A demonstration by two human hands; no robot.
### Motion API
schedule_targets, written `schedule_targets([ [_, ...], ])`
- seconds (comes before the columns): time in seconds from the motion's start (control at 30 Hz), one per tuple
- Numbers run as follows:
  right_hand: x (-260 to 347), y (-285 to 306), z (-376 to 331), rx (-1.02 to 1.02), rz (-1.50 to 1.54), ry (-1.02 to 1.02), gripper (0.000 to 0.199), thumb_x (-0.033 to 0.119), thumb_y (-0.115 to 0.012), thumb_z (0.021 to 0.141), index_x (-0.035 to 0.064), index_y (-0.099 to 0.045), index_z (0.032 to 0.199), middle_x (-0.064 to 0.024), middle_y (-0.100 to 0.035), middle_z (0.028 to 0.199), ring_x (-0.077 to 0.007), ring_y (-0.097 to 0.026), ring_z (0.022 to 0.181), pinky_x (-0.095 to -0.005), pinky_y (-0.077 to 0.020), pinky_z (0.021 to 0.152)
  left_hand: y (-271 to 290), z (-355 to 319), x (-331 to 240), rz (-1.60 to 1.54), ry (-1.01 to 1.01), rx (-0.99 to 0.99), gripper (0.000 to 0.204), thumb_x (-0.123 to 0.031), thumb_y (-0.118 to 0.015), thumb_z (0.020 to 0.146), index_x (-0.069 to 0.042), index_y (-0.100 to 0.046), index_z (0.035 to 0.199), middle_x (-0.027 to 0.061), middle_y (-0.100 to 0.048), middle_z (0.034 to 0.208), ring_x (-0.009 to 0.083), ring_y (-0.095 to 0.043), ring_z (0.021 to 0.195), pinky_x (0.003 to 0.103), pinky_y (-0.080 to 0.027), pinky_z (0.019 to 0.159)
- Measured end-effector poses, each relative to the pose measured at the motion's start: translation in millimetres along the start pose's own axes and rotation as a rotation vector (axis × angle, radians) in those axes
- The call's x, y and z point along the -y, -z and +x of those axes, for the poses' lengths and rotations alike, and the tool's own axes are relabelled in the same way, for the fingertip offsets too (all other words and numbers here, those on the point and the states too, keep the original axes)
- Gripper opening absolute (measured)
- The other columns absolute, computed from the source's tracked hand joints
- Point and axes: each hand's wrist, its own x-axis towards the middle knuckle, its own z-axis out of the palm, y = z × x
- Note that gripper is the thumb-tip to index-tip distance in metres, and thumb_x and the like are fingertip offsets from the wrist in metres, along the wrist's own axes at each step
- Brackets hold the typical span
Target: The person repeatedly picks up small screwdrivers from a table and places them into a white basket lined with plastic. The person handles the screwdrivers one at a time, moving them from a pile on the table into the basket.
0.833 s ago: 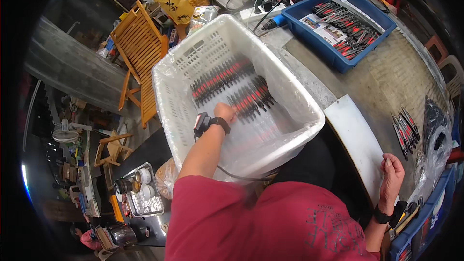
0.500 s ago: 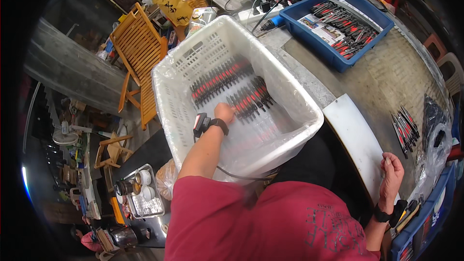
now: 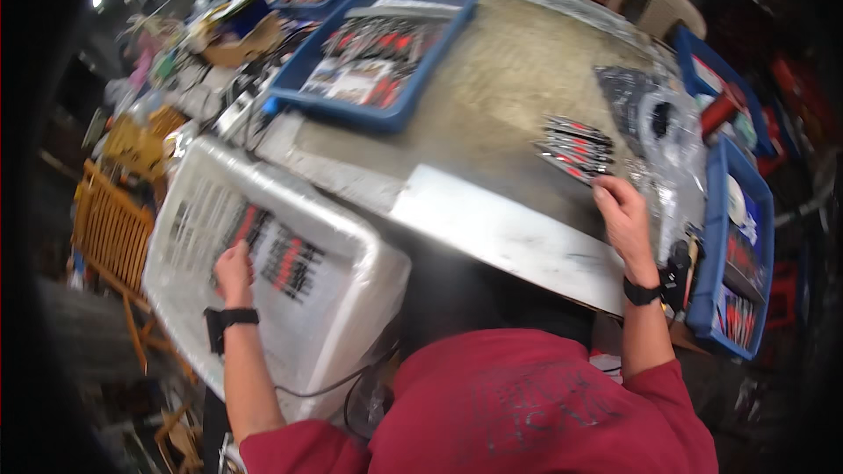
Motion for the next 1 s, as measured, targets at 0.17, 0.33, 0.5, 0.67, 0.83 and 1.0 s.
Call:
schedule_targets([
  [0.17,-6,15,25,-0.029,-0.394,0.209,0.014,0.011,-0.055,0.076,-0.0001,-0.059,0.083,-0.0128,-0.057,0.078,-0.0261,-0.054,0.074,-0.0319,-0.0414,0.066,-11,-39,-76,-0.398,-0.198,0.001,0.016,-0.022,-0.056,0.081,-0.009,-0.051,0.072,-0.0024,-0.044,0.055,0.005,-0.037,0.04,0.019,-0.027,0.033],
  [0.33,-24,12,38,-0.041,-0.626,0.303,0.011,0.011,-0.056,0.074,0.0021,-0.059,0.079,-0.0124,-0.056,0.076,-0.0308,-0.051,0.076,-0.0375,-0.0395,0.069,-23,-89,-129,-0.6,-0.436,0.152,0.017,-0.019,-0.053,0.085,-0.009,-0.049,0.072,-0.0016,-0.043,0.058,0.0049,-0.037,0.042,0.017,-0.027,0.036],
  [0.5,-39,10,46,-0.022,-0.721,0.334,0.011,0.012,-0.057,0.074,0.0037,-0.06,0.08,-0.0118,-0.056,0.076,-0.0306,-0.05,0.077,-0.0387,-0.0393,0.069,-37,-122,-148,-0.565,-0.476,0.26,0.016,-0.018,-0.052,0.086,-0.007,-0.05,0.075,-0.0019,-0.044,0.058,0.004,-0.038,0.044,0.015,-0.028,0.037],
  [0.67,-44,0,45,0.022,-0.894,0.308,0.012,0.018,-0.058,0.074,0.0084,-0.061,0.079,-0.0089,-0.057,0.079,-0.0269,-0.051,0.081,-0.0407,-0.0374,0.07,-42,-131,-151,-0.548,-0.454,0.327,0.014,-0.018,-0.053,0.085,-0.007,-0.052,0.077,-0.0011,-0.045,0.059,0.0046,-0.039,0.044,0.016,-0.028,0.037],
  [0.83,-38,-1,50,0.109,-0.987,0.238,0.016,0.021,-0.058,0.075,0.0071,-0.06,0.082,-0.0091,-0.057,0.081,-0.0273,-0.051,0.083,-0.0411,-0.0346,0.071,-46,-130,-149,-0.538,-0.443,0.33,0.013,-0.017,-0.053,0.085,-0.007,-0.052,0.078,-0.0012,-0.046,0.059,0.0044,-0.039,0.044,0.015,-0.029,0.038],
  [1.0,-29,0,52,0.181,-1.013,0.211,0.017,0.022,-0.057,0.076,0.0051,-0.059,0.08,-0.0111,-0.059,0.079,-0.0277,-0.052,0.082,-0.0421,-0.0335,0.072,-47,-133,-147,-0.546,-0.431,0.323,0.013,-0.017,-0.053,0.085,-0.007,-0.052,0.077,-0.0013,-0.046,0.059,0.0043,-0.038,0.044,0.015,-0.029,0.039],
])
